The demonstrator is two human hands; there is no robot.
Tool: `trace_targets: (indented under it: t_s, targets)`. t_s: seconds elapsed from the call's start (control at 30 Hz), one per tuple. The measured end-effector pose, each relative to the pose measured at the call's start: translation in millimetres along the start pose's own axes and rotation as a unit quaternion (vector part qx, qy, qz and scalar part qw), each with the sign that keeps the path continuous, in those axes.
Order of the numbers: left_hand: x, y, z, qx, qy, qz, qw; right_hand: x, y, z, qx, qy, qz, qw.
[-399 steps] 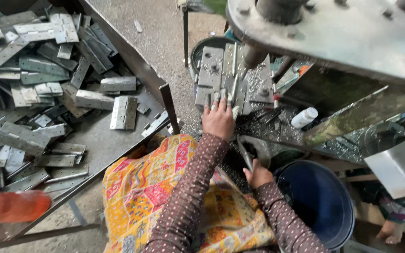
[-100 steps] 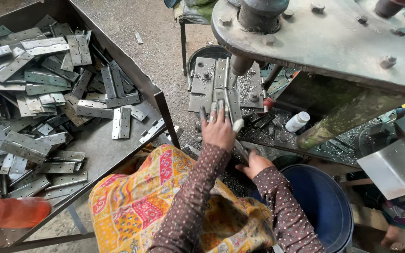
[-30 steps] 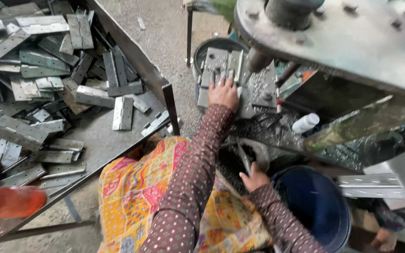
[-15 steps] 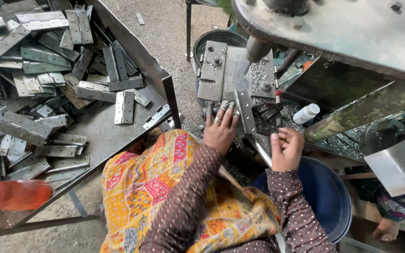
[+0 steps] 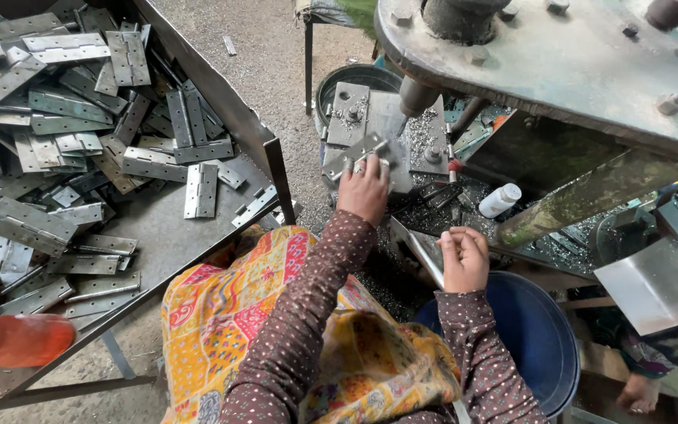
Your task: The person repeatedly picks up metal hinge pieces from a bin, places them under a press, and operates the machine to punch holes. The processed pieces are then returned to the bin. This cycle continues throughout the clip.
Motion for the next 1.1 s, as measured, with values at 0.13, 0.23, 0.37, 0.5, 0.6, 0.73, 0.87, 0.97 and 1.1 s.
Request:
trace_targets:
  t_s: [0.13,0.23,0.37,0.5,0.6,0.73,0.87,0.97,1.1]
  targets:
    - [32.1,2.1,23.3,0.030,-0.104,-0.089,0.990,1.9,0.5,0.1,-0.002,-0.011,-0.021,1.000]
    - [23.0,-6.7,37.6,0.062,-0.109,-0.036,0.991,6.8,2.2,1.2,0.003,-0.017,-0.008,1.000]
    - [-1.1,-20.6,31.3,0.028,-0.093,0.073,0.993,16.0,4.8,0.1,0.013,-0.039,0.028,0.999]
    - [-0.3,-13.2,19.4,0.050,-0.119,0.099,0.987,-1.8,11.9,2.7,0.056,-0.047,0.070,0.995]
    - [4.5,-18.2,14.6,0.019,-0.123,0.100,0.987,-46.6,42.4,20.0,0.194,-0.071,0.274,0.939]
    - [9.0,-22.3,14.3,0.005,-0.130,0.092,0.987,-116.6,77.4,73.0,0.260,-0.087,0.388,0.880]
    - [5.9,-24.6,24.9,-0.015,-0.108,0.108,0.988,-166.1,81.5,93.2,0.297,0.003,0.366,0.882]
    - [4.8,-21.1,25.5,-0.026,-0.101,0.106,0.989,-154.4,79.7,61.0,0.330,0.002,0.339,0.881]
    - [4.2,-5.7,15.7,-0.033,-0.092,0.046,0.994,-119.2,73.3,17.0,0.374,0.020,0.415,0.829]
Point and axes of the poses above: each hand's wrist, its own z-axis away from the middle knuckle, its own y-axis out of the palm, x = y × z, the point moved 8 cm from there along -z, towards the middle knuckle, and after that the axes turned 8 degrees about -x, right-handed, at the moved point
